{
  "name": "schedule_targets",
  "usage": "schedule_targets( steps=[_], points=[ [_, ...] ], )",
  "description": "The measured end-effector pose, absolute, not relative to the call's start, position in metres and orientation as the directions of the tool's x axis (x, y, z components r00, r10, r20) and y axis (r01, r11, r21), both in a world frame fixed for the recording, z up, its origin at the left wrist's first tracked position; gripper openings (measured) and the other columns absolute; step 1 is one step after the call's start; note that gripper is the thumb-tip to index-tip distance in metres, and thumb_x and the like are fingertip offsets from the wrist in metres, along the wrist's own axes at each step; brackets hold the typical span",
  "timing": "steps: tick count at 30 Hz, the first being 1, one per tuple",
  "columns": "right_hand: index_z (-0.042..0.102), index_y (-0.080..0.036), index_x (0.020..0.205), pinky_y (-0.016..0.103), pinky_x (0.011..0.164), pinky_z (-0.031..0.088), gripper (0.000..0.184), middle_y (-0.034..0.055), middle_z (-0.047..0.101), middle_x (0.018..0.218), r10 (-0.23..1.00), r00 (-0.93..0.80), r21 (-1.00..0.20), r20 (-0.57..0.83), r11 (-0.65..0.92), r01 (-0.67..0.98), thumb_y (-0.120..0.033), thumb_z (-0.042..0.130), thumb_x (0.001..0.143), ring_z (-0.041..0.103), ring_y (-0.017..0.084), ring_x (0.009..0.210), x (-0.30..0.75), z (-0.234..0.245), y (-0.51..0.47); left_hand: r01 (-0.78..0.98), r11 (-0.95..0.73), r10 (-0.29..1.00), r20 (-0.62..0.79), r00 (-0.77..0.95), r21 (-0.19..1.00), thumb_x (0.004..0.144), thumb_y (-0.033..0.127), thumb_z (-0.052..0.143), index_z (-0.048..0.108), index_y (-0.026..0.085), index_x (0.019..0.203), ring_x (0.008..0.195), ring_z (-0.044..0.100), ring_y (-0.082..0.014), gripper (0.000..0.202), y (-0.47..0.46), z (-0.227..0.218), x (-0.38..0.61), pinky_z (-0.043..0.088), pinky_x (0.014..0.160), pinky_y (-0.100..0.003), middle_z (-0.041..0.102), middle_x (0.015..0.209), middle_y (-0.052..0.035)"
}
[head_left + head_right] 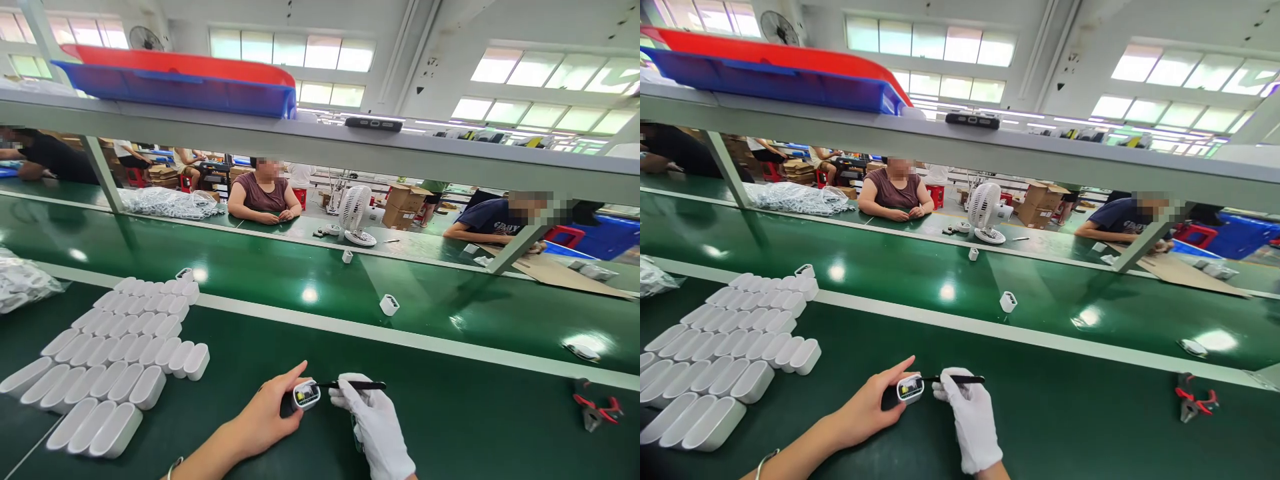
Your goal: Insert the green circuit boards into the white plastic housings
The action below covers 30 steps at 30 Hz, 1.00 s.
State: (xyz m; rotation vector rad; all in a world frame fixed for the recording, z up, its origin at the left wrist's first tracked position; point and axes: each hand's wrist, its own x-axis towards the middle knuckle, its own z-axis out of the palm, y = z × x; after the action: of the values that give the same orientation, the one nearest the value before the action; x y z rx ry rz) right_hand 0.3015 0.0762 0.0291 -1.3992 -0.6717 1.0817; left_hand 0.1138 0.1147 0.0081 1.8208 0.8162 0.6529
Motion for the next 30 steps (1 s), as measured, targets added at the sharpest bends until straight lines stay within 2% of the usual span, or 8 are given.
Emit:
schedule_targets(
  steps=[3, 9, 15, 20, 27, 30],
  points=[
    [0.062, -0.014, 0.073, 0.028, 0.043, 0.052, 0.054, 0.0111, 0.069, 0.075, 0.856, 0.455, -0.961, -0.246, -0.153, -0.232, -0.054, 0.081, 0.042, 0.068, 0.03, 0.067, 0.3, 0.029, 0.079, 0.251, -0.278, 0.779, 0.065, 0.623, 0.927, 0.075, 0.017, 0.053, 0.031, 0.019, 0.14, 0.115, 0.05, -0.0198, 0.069, 0.115, 0.009, 0.114, 0.031, 0.106, -0.034, 0.055, 0.123, -0.0061],
    [0.065, -0.012, 0.076, 0.029, 0.061, 0.056, 0.052, 0.0088, 0.069, 0.077, 0.87, 0.411, -0.944, -0.272, -0.16, -0.287, -0.048, 0.083, 0.044, 0.068, 0.024, 0.068, 0.291, 0.041, 0.073, 0.266, -0.287, 0.783, 0.065, 0.619, 0.921, 0.074, 0.016, 0.052, 0.033, 0.022, 0.14, 0.116, 0.049, -0.0197, 0.069, 0.114, 0.006, 0.114, 0.03, 0.107, -0.034, 0.055, 0.123, -0.0043],
    [0.064, -0.012, 0.074, 0.029, 0.061, 0.055, 0.054, 0.0073, 0.067, 0.066, 0.9, 0.342, -0.948, -0.27, -0.187, -0.257, -0.051, 0.083, 0.042, 0.067, 0.023, 0.066, 0.291, 0.042, 0.072, 0.244, -0.257, 0.78, 0.051, 0.623, 0.935, 0.076, 0.017, 0.053, 0.033, 0.022, 0.14, 0.115, 0.05, -0.0197, 0.067, 0.114, 0.006, 0.113, 0.029, 0.107, -0.036, 0.055, 0.124, -0.0046],
    [0.064, -0.012, 0.075, 0.031, 0.062, 0.055, 0.052, 0.0086, 0.069, 0.074, 0.906, 0.355, -0.959, -0.231, -0.151, -0.239, -0.051, 0.082, 0.045, 0.067, 0.023, 0.066, 0.289, 0.042, 0.071, 0.236, -0.263, 0.78, 0.063, 0.622, 0.936, 0.078, 0.018, 0.052, 0.032, 0.021, 0.14, 0.114, 0.05, -0.0196, 0.066, 0.114, 0.005, 0.114, 0.029, 0.107, -0.036, 0.055, 0.124, -0.0052],
    [0.063, -0.012, 0.073, 0.03, 0.059, 0.054, 0.05, 0.0064, 0.066, 0.064, 0.906, 0.362, -0.966, -0.219, -0.148, -0.213, -0.053, 0.08, 0.048, 0.065, 0.021, 0.061, 0.288, 0.042, 0.073, 0.252, -0.287, 0.777, 0.07, 0.626, 0.924, 0.078, 0.018, 0.05, 0.027, 0.02, 0.142, 0.115, 0.05, -0.02, 0.068, 0.115, 0.005, 0.114, 0.028, 0.108, -0.038, 0.054, 0.124, -0.0058],
    [0.063, -0.013, 0.077, 0.03, 0.06, 0.054, 0.047, 0.0068, 0.066, 0.069, 0.905, 0.388, -0.978, -0.175, -0.113, -0.178, -0.052, 0.077, 0.054, 0.065, 0.021, 0.062, 0.29, 0.044, 0.071, 0.263, -0.286, 0.777, 0.062, 0.627, 0.922, 0.078, 0.018, 0.051, 0.027, 0.02, 0.142, 0.114, 0.05, -0.0203, 0.069, 0.114, 0.006, 0.114, 0.029, 0.107, -0.038, 0.055, 0.123, -0.0062]
  ],
)
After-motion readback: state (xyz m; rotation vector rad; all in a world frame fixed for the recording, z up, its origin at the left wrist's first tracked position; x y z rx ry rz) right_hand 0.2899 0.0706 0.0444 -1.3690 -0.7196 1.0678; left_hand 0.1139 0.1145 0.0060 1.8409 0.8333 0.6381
